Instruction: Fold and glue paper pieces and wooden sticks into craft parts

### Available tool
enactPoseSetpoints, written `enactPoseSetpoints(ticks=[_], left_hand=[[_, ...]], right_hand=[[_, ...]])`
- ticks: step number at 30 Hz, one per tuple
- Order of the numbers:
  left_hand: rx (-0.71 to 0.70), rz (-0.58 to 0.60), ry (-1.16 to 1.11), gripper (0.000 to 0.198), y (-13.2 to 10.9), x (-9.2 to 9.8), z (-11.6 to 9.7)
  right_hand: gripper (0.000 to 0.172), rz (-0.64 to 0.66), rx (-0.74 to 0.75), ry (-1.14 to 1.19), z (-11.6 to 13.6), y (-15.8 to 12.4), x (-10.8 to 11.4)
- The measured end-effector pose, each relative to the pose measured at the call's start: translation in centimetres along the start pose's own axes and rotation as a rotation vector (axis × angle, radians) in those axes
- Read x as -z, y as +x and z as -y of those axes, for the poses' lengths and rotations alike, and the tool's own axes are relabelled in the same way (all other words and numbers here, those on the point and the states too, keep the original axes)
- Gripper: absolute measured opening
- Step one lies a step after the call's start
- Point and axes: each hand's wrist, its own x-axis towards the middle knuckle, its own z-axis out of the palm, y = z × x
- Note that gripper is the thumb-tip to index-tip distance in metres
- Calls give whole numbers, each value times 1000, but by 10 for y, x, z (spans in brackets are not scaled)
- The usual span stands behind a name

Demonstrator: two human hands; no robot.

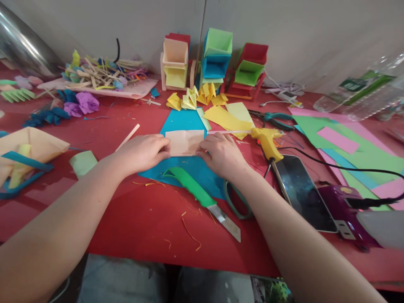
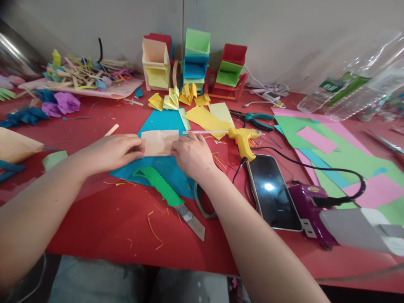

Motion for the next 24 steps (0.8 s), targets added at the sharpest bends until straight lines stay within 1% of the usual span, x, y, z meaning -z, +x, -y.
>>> enactPoseSetpoints(ticks=[4, 8, 13, 17, 24], left_hand=[[-42, -13, -32, 13, 2, 0, -2], [-10, -12, -26, 13, 3, -1, -3], [-13, 15, 5, 15, 3, -1, -5], [3, 19, 37, 14, 2, -1, -8], [6, -1, -20, 13, 2, -1, -7]], right_hand=[[18, 18, 28, 4, -2, 1, -1], [16, 30, 52, 33, -3, 0, 0], [14, 34, 87, 86, -3, -1, 2], [13, 37, 62, 46, -2, 0, 1], [17, 50, 81, -69, 2, 0, 1]])
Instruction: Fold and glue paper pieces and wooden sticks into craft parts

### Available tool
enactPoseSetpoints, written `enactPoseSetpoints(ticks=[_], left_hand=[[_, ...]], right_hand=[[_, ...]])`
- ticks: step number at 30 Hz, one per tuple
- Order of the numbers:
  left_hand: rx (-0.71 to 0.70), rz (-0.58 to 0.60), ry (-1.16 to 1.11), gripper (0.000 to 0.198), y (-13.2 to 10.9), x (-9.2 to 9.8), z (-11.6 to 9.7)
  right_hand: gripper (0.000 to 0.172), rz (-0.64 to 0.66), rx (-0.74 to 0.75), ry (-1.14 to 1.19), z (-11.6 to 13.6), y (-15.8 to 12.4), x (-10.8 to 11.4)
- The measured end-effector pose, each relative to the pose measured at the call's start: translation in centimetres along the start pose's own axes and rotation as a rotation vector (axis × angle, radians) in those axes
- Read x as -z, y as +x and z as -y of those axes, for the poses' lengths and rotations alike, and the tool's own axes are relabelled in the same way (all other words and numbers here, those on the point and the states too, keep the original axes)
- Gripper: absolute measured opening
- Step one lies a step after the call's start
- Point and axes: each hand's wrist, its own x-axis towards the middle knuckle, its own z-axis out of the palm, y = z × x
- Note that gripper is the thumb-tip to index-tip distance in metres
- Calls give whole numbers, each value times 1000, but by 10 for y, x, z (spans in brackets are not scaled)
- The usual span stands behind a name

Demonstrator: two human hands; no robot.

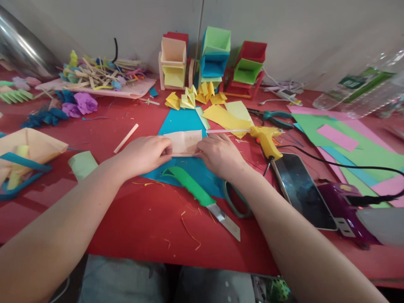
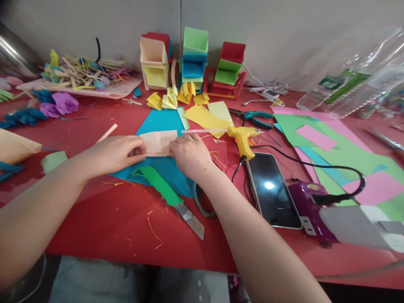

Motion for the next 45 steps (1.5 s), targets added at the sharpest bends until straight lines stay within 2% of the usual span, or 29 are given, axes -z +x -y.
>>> enactPoseSetpoints(ticks=[7, 15, 19, 22, 24, 28, 30, 39, 45], left_hand=[[-82, 45, -80, 22, 4, 0, 8], [32, 48, -14, 28, 3, 0, 5], [97, 70, 21, 26, 1, -1, 0], [120, 56, 19, 21, 0, 0, -4], [87, 31, 17, 15, -1, 1, -5], [-54, -18, 48, 10, 0, 1, -5], [-76, -17, 32, 11, 0, 1, -4], [-102, -11, 38, 15, 2, 1, -2], [-53, -9, -3, 17, 2, 0, -1]], right_hand=[[10, 28, -32, 162, -4, 0, 4], [16, 86, -195, 168, 1, 3, 3], [15, 48, -284, 164, 4, 4, 0], [15, -31, -234, 154, 3, 2, -3], [15, -71, -165, 125, -1, 0, -5], [15, -65, -5, 123, -10, -2, -4], [13, -49, 37, 149, -13, -3, -2], [17, -35, 9, 82, -8, -2, 0], [18, -10, -42, -1, -2, -1, 1]])
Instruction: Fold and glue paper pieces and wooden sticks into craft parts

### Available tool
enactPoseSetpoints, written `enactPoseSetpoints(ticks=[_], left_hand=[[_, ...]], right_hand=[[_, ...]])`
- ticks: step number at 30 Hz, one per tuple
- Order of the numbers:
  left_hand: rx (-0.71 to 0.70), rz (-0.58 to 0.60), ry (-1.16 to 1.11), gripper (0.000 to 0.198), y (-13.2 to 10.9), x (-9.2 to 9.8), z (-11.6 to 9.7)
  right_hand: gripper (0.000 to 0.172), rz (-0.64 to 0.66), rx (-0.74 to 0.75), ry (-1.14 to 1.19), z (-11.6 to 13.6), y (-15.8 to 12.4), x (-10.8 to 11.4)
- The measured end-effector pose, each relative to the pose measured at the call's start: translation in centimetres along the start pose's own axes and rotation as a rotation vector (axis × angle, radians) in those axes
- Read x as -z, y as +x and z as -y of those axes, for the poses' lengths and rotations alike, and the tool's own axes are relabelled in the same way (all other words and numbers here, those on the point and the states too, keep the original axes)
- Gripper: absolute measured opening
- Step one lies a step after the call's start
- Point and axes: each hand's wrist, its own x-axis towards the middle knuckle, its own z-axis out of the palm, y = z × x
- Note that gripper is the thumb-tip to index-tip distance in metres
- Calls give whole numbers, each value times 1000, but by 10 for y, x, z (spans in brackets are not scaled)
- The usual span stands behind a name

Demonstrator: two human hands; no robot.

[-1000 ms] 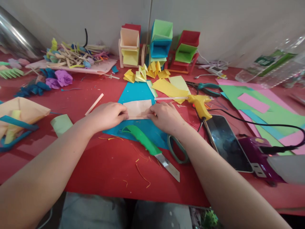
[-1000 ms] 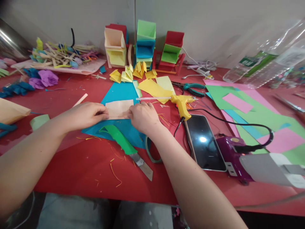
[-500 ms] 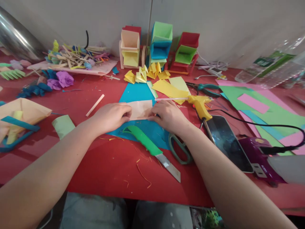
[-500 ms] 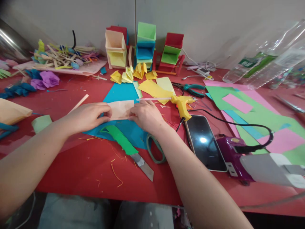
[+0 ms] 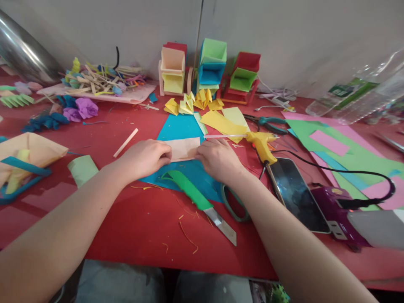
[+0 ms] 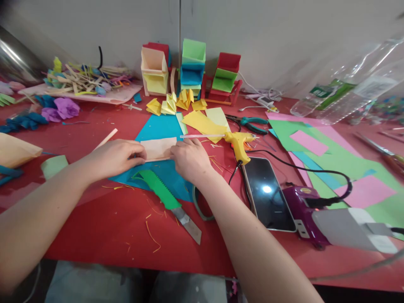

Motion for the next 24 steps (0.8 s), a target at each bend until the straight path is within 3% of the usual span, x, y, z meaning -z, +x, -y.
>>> enactPoseSetpoints(ticks=[9, 13, 18, 24], left_hand=[[90, -26, 167, 26, -2, -1, -14], [89, -50, 157, 21, -2, -2, -13], [35, -84, 193, 23, -1, -3, -10], [66, -14, 157, 24, 1, -3, -9]], right_hand=[[12, -71, -125, -16, 6, 0, -5], [14, -111, -91, -34, 6, 0, -5], [17, -47, -23, -28, 3, 1, -1], [20, -6, 22, 7, -1, 0, 2]])
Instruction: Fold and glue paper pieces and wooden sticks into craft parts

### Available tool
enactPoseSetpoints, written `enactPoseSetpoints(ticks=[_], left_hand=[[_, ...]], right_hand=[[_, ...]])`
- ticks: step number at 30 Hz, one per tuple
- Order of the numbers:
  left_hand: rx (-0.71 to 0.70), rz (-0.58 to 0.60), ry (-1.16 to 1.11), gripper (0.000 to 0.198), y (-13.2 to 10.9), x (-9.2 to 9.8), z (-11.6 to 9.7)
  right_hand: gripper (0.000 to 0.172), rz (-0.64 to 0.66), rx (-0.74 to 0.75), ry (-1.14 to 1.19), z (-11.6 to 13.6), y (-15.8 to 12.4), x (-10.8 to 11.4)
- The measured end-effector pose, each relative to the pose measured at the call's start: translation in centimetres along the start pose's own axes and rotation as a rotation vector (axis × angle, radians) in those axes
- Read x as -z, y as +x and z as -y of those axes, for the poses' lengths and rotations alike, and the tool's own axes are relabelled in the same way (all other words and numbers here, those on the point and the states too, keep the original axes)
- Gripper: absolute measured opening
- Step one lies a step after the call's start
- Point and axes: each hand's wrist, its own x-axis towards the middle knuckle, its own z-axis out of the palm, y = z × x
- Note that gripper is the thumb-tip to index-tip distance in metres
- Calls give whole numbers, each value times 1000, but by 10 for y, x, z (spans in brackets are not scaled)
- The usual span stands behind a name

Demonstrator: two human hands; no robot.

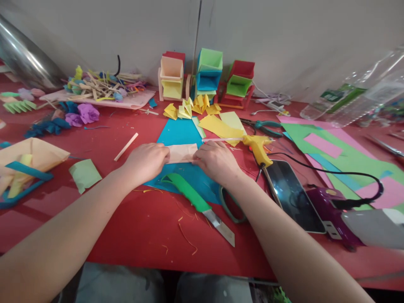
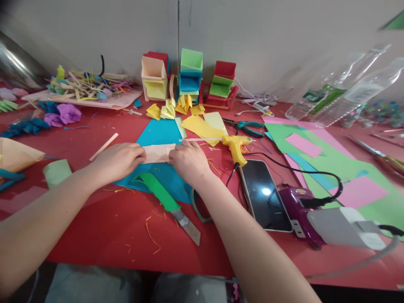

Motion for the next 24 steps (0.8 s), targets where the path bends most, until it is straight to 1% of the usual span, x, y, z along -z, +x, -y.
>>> enactPoseSetpoints(ticks=[4, 6, 8, 12, 15, 19, 24], left_hand=[[19, 0, -93, 15, 0, 0, 5], [-30, -16, -161, 11, 2, -2, 12], [-108, -38, -240, 8, 4, -5, 19], [-207, -64, -319, 12, 8, -11, 29], [-225, -45, -324, 14, 9, -11, 30], [-193, -41, -326, 16, 9, -11, 27], [-192, -47, -252, 19, 7, -9, 22]], right_hand=[[18, -8, -2, -24, 1, 0, -1], [18, -26, 13, -38, 2, 0, -2], [17, -39, 28, -52, 3, 0, -3], [18, -55, 37, -70, 4, 0, -5], [19, -52, 36, -71, 6, 1, -5], [20, -30, 19, -65, 8, 1, -3], [16, 22, -37, 13, 8, -2, 1]])
